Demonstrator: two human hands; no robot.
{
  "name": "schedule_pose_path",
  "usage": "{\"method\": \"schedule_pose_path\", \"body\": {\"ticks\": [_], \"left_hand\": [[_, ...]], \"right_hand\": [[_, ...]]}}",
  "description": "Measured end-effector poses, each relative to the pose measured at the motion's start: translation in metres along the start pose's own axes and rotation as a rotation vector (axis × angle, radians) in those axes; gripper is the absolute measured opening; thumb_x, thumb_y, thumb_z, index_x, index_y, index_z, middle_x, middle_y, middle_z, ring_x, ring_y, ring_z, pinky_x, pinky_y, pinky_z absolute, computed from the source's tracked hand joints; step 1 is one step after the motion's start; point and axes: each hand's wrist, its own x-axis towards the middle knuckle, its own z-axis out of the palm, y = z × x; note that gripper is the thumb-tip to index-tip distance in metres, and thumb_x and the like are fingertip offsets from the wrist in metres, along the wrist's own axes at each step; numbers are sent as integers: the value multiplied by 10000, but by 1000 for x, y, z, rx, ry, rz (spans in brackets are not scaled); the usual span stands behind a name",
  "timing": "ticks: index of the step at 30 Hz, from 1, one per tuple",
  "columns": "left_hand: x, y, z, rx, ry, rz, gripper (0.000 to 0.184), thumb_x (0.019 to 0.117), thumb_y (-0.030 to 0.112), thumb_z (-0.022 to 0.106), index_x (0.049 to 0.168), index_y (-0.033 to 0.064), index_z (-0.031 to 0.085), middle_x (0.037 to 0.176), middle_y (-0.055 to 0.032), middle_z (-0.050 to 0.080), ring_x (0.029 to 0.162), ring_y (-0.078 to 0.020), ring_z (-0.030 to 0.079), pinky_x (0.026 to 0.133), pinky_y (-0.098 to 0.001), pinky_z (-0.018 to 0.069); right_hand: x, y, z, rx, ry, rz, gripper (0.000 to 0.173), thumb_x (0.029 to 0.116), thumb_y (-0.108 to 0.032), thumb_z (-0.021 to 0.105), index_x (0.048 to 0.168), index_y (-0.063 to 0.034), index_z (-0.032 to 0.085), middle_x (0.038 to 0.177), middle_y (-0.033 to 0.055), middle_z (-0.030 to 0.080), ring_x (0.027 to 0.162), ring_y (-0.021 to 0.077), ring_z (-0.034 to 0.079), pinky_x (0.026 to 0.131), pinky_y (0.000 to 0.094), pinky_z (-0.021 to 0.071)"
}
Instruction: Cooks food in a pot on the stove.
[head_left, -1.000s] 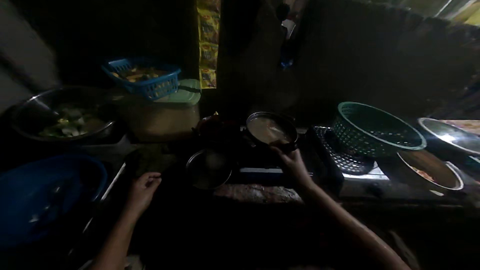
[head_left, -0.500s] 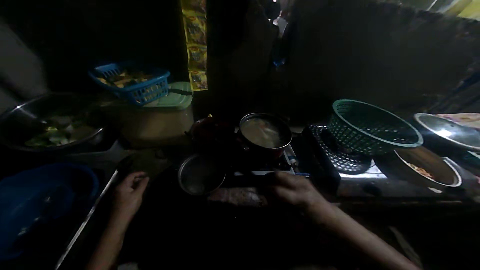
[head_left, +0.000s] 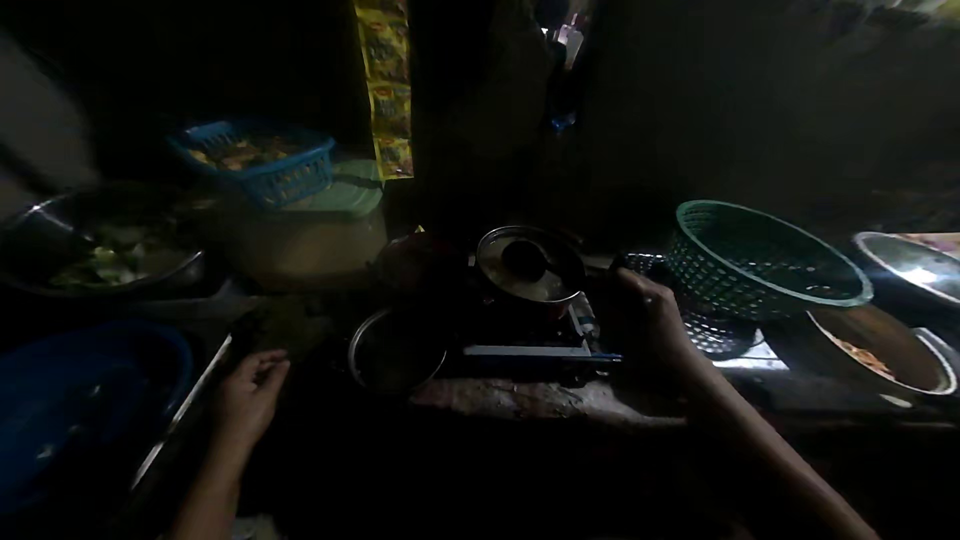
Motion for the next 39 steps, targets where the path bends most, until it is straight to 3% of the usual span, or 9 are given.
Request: {"method": "schedule_pose_path", "body": {"ticks": [5, 9, 14, 21, 29, 32, 34, 36, 39], "left_hand": [[-3, -7, 3, -14, 3, -9, 281, 1035, 84, 552, 1244, -95, 610, 1145, -280, 645, 935, -285, 626, 852, -461, 510], [-5, -11, 0, -4, 0, -44, 287, 1042, 98, 551, 1257, -83, 610, 1171, -280, 638, 980, -315, 627, 877, -490, 506], [-5, -19, -2, -21, 4, -39, 282, 1038, 102, 554, 1246, -78, 620, 1176, -279, 644, 988, -317, 634, 875, -492, 511], [-5, -25, -4, -43, -31, -62, 288, 1045, 107, 549, 1260, -74, 610, 1180, -273, 643, 1000, -318, 631, 882, -497, 507], [-2, -31, -12, -52, -70, -84, 301, 1053, 119, 539, 1278, -72, 600, 1205, -275, 634, 1036, -323, 636, 915, -502, 512], [-1, -30, -17, -46, -61, -76, 296, 1054, 123, 545, 1272, -66, 610, 1197, -264, 646, 1045, -317, 640, 924, -493, 510], [0, -33, -20, -34, -57, -67, 303, 1051, 114, 548, 1294, -60, 599, 1193, -267, 649, 1048, -316, 643, 936, -491, 505], [3, -38, -21, -16, -39, -53, 349, 1030, 56, 547, 1361, -53, 549, 1118, -249, 648, 948, -281, 628, 859, -455, 513], [5, -40, -24, 4, 8, -32, 445, 982, -31, 532, 1423, -51, 476, 1036, -217, 623, 820, -239, 588, 740, -402, 513]], "right_hand": [[14, 6, -4, 344, 103, 401, 128, 981, -51, 567, 1069, -11, 651, 911, 16, 673, 746, 40, 642, 690, 242, 577], [20, 28, -5, 628, 240, 535, 102, 1032, -116, 534, 1044, -78, 628, 866, -26, 692, 744, 66, 676, 685, 282, 610], [28, 34, -17, 596, 263, 615, 172, 1052, -174, 483, 1062, -66, 616, 838, -21, 683, 718, 81, 672, 660, 296, 605], [43, 19, -33, 571, 234, 587, 213, 1087, -200, 435, 1063, -76, 607, 773, -43, 667, 632, 61, 649, 597, 260, 592], [64, -13, -38, 587, 216, 497, 196, 1082, -204, 428, 1113, -95, 587, 873, -41, 694, 762, 89, 703, 704, 311, 630], [68, -24, -34, 630, 209, 467, 193, 1088, -222, 435, 1111, -101, 584, 872, -30, 703, 780, 109, 718, 712, 334, 641], [68, -39, -27, 657, 198, 480, 200, 1097, -219, 413, 1101, -114, 583, 843, -48, 691, 734, 78, 693, 676, 286, 622], [64, -47, -16, 650, 181, 497, 221, 1098, -228, 411, 1097, -115, 600, 834, -60, 683, 697, 56, 667, 638, 252, 600], [51, -49, 11, 737, 130, 480, 256, 1093, -222, 414, 1101, -84, 630, 903, -18, 714, 746, 87, 687, 665, 286, 613]]}}
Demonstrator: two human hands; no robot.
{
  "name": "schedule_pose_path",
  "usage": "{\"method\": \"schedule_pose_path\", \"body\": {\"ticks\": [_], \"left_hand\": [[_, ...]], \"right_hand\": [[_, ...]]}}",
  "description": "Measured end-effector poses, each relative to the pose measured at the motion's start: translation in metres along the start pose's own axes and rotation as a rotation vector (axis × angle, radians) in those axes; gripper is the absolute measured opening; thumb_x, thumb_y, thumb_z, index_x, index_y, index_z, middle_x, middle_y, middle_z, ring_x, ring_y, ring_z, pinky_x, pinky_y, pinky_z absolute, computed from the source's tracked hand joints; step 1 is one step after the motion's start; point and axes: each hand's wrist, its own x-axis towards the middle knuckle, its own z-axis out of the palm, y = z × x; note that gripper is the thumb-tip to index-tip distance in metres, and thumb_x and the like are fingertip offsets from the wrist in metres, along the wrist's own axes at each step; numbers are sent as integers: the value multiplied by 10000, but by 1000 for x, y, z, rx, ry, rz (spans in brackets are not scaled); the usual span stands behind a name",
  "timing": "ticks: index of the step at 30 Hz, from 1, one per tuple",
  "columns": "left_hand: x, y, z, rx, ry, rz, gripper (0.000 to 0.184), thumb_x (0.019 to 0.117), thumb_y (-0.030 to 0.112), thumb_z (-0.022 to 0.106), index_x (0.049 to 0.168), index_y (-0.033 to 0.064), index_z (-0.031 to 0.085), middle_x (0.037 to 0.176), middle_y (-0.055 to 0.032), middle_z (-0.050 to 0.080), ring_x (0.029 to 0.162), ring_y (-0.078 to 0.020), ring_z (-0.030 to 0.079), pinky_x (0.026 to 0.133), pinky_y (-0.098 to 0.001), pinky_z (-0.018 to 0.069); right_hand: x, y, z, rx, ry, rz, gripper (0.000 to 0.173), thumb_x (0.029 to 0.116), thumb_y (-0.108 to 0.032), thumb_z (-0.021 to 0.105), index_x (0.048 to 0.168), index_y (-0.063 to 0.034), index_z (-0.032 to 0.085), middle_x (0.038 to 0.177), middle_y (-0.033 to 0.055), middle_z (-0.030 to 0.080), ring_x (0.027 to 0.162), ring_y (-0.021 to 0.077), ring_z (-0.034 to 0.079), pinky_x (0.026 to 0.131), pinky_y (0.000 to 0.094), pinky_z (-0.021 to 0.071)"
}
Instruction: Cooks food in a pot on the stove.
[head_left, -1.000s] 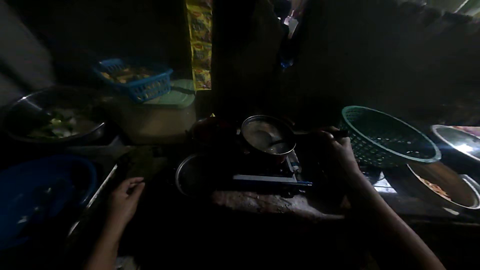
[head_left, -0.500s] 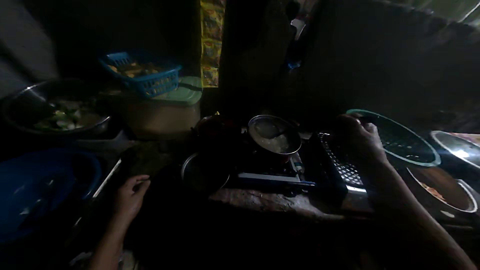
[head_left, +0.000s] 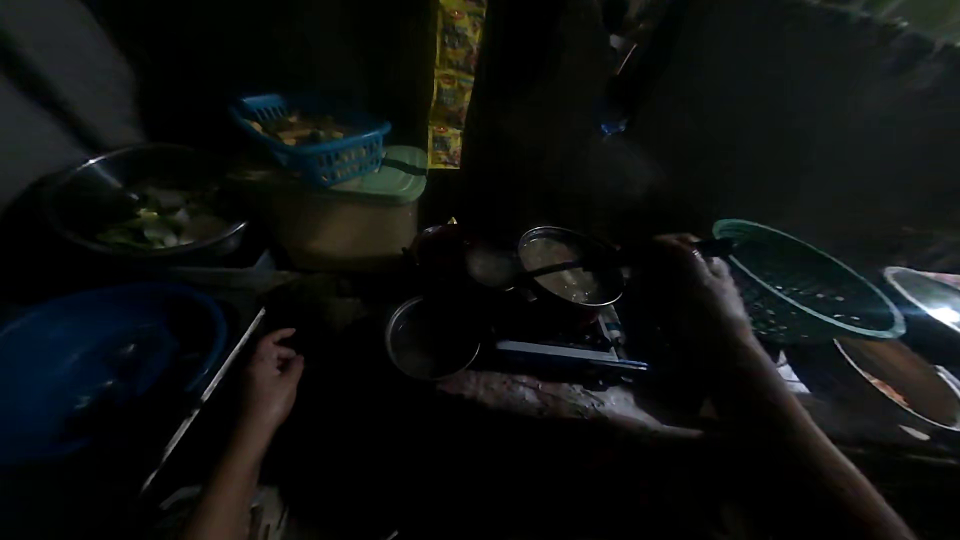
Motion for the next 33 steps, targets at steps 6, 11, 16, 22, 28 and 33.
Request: {"method": "schedule_pose_path", "body": {"ticks": [6, 11, 16, 22, 28, 33], "left_hand": [[2, 7, -7, -18, 32, 47, 427, 953, -73, 524, 1380, -84, 499, 1154, -248, 633, 928, -277, 618, 816, -420, 520], [3, 12, -7, -8, 16, 85, 377, 976, -21, 564, 1347, -81, 531, 1027, -202, 644, 818, -204, 601, 757, -363, 519], [2, 17, -2, 1, 81, 143, 364, 984, 64, 623, 1306, -95, 563, 971, -208, 636, 815, -224, 582, 756, -387, 506], [1, 23, -3, -10, 161, 219, 387, 999, 80, 579, 1318, -137, 538, 1207, -340, 610, 1031, -371, 620, 898, -474, 518], [-5, 23, 3, 12, 150, 220, 355, 1002, 82, 581, 1283, -133, 568, 1256, -357, 594, 1081, -420, 616, 937, -521, 505], [-9, 29, 9, 38, 142, 203, 318, 1005, 66, 581, 1262, -121, 596, 1247, -344, 607, 1038, -412, 624, 920, -528, 499]], "right_hand": [[-41, 37, 50, 28, -69, 78, 163, 1074, -147, 492, 1097, -66, 632, 835, -3, 690, 658, 79, 657, 593, 254, 590], [-72, 59, 80, -166, -252, -137, 168, 940, -29, 604, 1090, 37, 639, 939, 24, 708, 779, 62, 693, 728, 263, 618], [-103, 50, 78, -741, -615, -843, 97, 969, -97, 623, 999, -61, 708, 951, 157, 678, 837, 263, 690, 740, 342, 595], [-100, 7, 42, -750, -401, -957, 69, 998, -120, 609, 996, -81, 666, 958, 139, 677, 878, 224, 681, 778, 288, 582], [-56, 5, -20, -788, -94, -745, 150, 927, -96, 641, 1003, 17, 704, 946, 122, 689, 863, 138, 666, 808, 245, 556], [-25, 35, -33, -824, -50, -582, 171, 928, -67, 650, 1029, 55, 714, 998, 189, 721, 877, 251, 710, 824, 395, 583]]}}
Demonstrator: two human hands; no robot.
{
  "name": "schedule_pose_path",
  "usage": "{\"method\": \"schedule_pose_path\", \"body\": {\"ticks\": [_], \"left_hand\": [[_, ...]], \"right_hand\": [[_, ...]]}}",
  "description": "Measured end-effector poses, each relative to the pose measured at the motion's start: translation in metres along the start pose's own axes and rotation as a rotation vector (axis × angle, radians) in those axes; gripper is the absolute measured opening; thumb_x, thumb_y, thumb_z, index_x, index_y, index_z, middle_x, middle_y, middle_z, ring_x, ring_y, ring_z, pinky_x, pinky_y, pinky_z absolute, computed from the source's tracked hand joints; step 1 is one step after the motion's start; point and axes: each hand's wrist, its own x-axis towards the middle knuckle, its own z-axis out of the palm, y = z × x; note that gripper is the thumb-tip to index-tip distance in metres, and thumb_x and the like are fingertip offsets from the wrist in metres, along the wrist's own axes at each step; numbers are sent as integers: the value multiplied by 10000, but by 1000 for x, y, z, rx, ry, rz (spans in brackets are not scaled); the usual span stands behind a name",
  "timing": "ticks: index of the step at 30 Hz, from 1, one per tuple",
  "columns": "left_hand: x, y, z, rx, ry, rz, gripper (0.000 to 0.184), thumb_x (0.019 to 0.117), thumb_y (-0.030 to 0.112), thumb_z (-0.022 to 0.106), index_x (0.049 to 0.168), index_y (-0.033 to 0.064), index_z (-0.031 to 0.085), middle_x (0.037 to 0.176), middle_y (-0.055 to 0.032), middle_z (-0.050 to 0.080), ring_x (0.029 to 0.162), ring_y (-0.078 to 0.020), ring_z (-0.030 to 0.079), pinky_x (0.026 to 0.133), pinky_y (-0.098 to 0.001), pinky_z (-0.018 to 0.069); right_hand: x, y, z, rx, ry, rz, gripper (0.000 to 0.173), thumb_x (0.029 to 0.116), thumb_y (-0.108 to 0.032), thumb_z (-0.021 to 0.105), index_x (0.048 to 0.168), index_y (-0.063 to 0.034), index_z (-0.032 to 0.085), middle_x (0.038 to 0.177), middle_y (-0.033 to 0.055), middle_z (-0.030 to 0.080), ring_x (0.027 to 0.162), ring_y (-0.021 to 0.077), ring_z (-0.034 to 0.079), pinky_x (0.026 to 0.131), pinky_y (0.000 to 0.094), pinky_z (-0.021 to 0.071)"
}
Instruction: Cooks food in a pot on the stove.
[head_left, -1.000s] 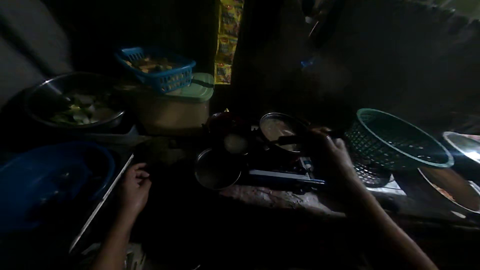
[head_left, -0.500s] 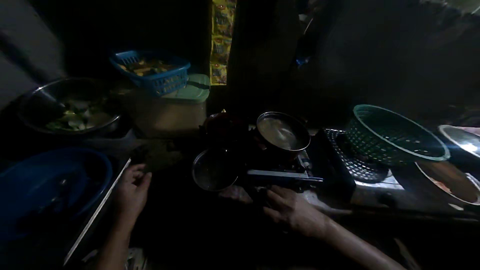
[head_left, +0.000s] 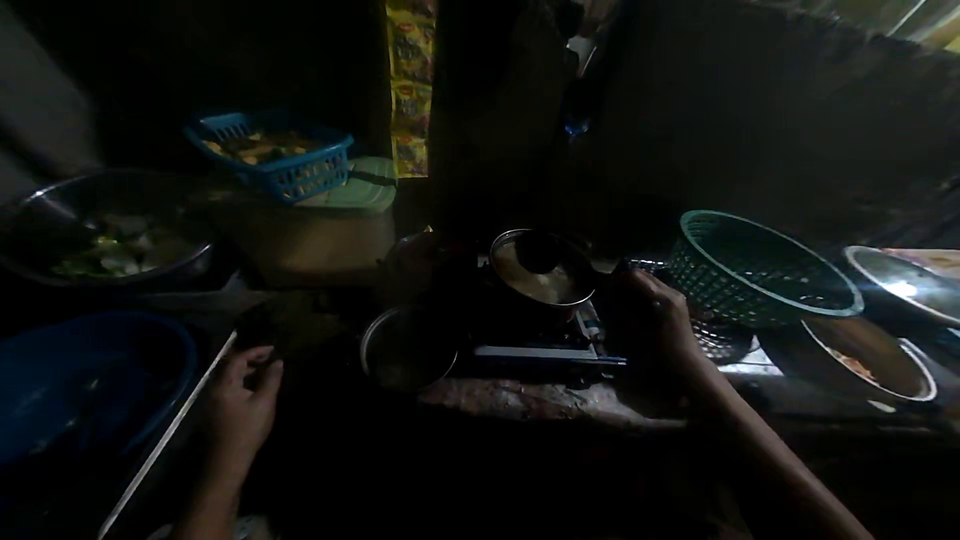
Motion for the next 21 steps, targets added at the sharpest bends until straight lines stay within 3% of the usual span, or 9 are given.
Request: {"method": "schedule_pose_path", "body": {"ticks": [6, 11, 17, 21], "left_hand": [[-5, 0, 2, 4, -8, -25, 305, 1005, 65, 592, 1253, -113, 608, 1244, -336, 615, 1085, -430, 622, 955, -548, 490], [-10, -8, 2, -27, -4, -15, 311, 997, 52, 580, 1240, -141, 603, 1239, -356, 611, 1130, -441, 608, 986, -537, 480], [-16, -14, -4, -20, -3, -57, 304, 1003, 68, 576, 1239, -121, 610, 1225, -333, 622, 1108, -410, 620, 966, -524, 495], [-17, -17, -4, -27, -9, -44, 301, 1002, 76, 580, 1231, -117, 616, 1215, -328, 632, 1103, -407, 625, 960, -524, 497]], "right_hand": [[19, 29, 19, 286, 15, 397, 141, 950, -73, 685, 1079, -16, 677, 946, 72, 709, 835, 99, 681, 779, 326, 593], [36, 30, 26, 658, 126, 616, 90, 1019, -54, 530, 1054, -11, 601, 855, 19, 664, 719, 82, 669, 682, 298, 611], [33, 42, 13, 704, 176, 765, 171, 1057, -177, 506, 1083, -57, 626, 863, 2, 680, 735, 90, 666, 669, 306, 597], [35, 52, -5, 687, 151, 729, 198, 1084, -176, 459, 1120, -41, 600, 859, 9, 695, 701, 108, 689, 635, 307, 618]]}}
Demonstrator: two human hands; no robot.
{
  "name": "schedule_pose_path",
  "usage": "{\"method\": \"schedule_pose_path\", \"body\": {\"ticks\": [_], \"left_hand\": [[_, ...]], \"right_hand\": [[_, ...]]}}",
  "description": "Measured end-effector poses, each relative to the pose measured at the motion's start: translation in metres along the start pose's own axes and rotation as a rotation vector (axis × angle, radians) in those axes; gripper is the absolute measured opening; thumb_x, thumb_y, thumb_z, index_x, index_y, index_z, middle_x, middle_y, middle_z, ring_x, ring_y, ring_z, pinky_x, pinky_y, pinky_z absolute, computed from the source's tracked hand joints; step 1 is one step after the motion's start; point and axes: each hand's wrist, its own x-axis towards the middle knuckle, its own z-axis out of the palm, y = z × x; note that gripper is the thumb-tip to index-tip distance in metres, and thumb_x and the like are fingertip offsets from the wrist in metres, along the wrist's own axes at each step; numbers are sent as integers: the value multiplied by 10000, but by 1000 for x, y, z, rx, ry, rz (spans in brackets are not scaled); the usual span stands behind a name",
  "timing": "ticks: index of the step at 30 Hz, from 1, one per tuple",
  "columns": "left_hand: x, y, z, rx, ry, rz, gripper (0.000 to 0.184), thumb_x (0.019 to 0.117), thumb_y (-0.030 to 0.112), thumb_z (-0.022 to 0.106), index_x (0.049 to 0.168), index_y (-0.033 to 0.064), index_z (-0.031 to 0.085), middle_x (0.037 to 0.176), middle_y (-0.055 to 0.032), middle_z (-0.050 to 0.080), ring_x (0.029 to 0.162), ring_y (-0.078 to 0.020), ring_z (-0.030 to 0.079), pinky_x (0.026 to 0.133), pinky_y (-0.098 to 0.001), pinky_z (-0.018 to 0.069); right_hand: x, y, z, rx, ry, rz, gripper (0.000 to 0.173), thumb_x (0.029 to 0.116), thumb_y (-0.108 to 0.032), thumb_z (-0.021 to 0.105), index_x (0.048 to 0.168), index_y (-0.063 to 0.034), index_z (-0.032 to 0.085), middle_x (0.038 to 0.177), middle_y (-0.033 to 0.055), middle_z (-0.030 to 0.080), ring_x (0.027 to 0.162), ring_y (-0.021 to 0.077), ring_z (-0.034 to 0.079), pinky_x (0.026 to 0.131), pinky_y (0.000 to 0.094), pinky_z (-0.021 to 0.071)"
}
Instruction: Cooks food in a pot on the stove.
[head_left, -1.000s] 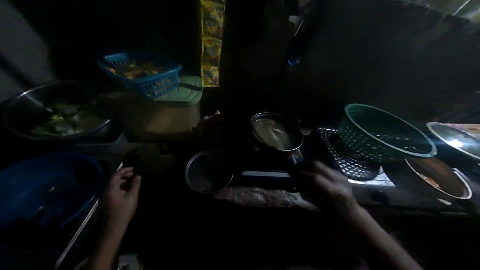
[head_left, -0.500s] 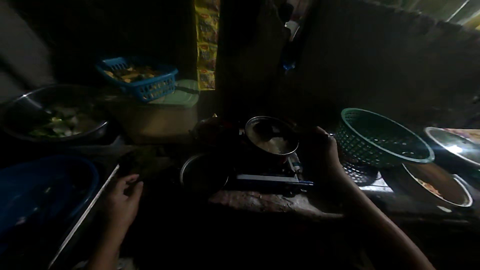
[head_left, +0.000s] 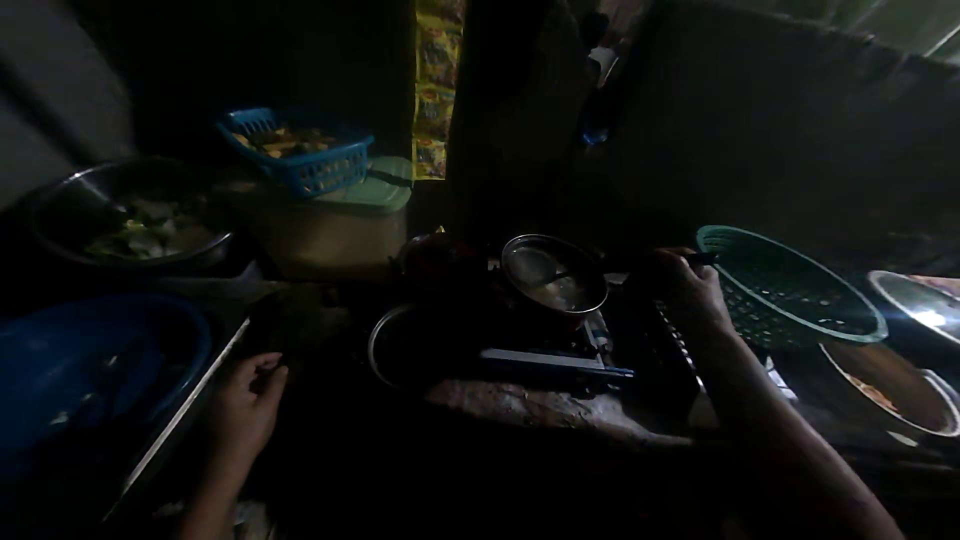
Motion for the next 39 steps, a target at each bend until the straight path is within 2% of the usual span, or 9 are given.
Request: {"method": "schedule_pose_path", "body": {"ticks": [8, 14, 17, 23, 29, 33, 35, 36, 39], "left_hand": [[4, 7, 3, -29, -51, -3, 315, 1021, 91, 566, 1254, -118, 603, 1235, -323, 628, 1121, -396, 626, 975, -511, 499], [6, 5, 2, -43, -55, 2, 305, 1023, 96, 563, 1245, -106, 614, 1199, -312, 639, 1066, -364, 642, 932, -484, 520], [8, 6, -1, -34, -58, 6, 296, 1021, 93, 568, 1242, -96, 621, 1152, -298, 652, 1011, -347, 646, 899, -484, 521], [11, 4, -9, 11, -52, -6, 280, 1021, 71, 555, 1248, -75, 628, 1082, -265, 665, 944, -310, 640, 860, -459, 520], [12, 7, -18, 56, -113, -52, 259, 1011, 37, 559, 1232, -82, 626, 1007, -248, 663, 863, -304, 633, 804, -477, 521], [13, 8, -19, 56, -117, -57, 245, 1025, 66, 564, 1208, -81, 631, 998, -246, 672, 848, -287, 642, 795, -462, 526], [15, 7, -17, 55, -111, -47, 250, 1027, 71, 562, 1211, -85, 626, 993, -247, 668, 844, -285, 639, 795, -463, 526], [16, 8, -16, 55, -107, -46, 252, 1027, 68, 562, 1216, -86, 623, 995, -248, 667, 847, -288, 638, 800, -469, 526], [17, 12, -12, 76, -97, -12, 256, 1018, 67, 569, 1210, -91, 631, 995, -264, 675, 861, -320, 651, 805, -494, 527]], "right_hand": [[-11, -39, -7, -82, 7, -39, 208, 1088, -205, 438, 1105, -74, 599, 818, -38, 676, 669, 68, 668, 626, 270, 604], [-28, -67, 5, -13, -50, -83, 221, 1102, -212, 403, 1120, -89, 586, 873, -29, 690, 756, 91, 698, 689, 296, 626], [-36, -72, 18, 15, -74, -72, 226, 1103, -223, 416, 1063, -107, 606, 817, -37, 706, 704, 83, 701, 640, 275, 621], [-67, -52, 57, 79, -168, 5, 249, 1095, -233, 419, 1073, -88, 620, 845, -25, 684, 726, 84, 670, 664, 285, 606], [-106, -3, 103, 61, -239, 1, 139, 1063, -107, 502, 1094, -45, 622, 830, -10, 687, 660, 71, 656, 606, 258, 589], [-131, 19, 124, -144, -401, -250, 172, 935, -24, 607, 1088, 51, 629, 930, 35, 697, 790, 53, 682, 740, 251, 602], [-144, 14, 125, -372, -518, -525, 154, 917, -39, 670, 1014, 79, 697, 947, 135, 716, 853, 148, 694, 797, 286, 580], [-150, 10, 123, -480, -591, -718, 128, 922, -58, 672, 977, 51, 712, 948, 173, 714, 851, 224, 709, 784, 327, 594], [-159, -9, 112, -703, -729, -1156, 101, 984, -107, 586, 1002, -86, 683, 944, 148, 670, 799, 279, 680, 677, 352, 585]]}}
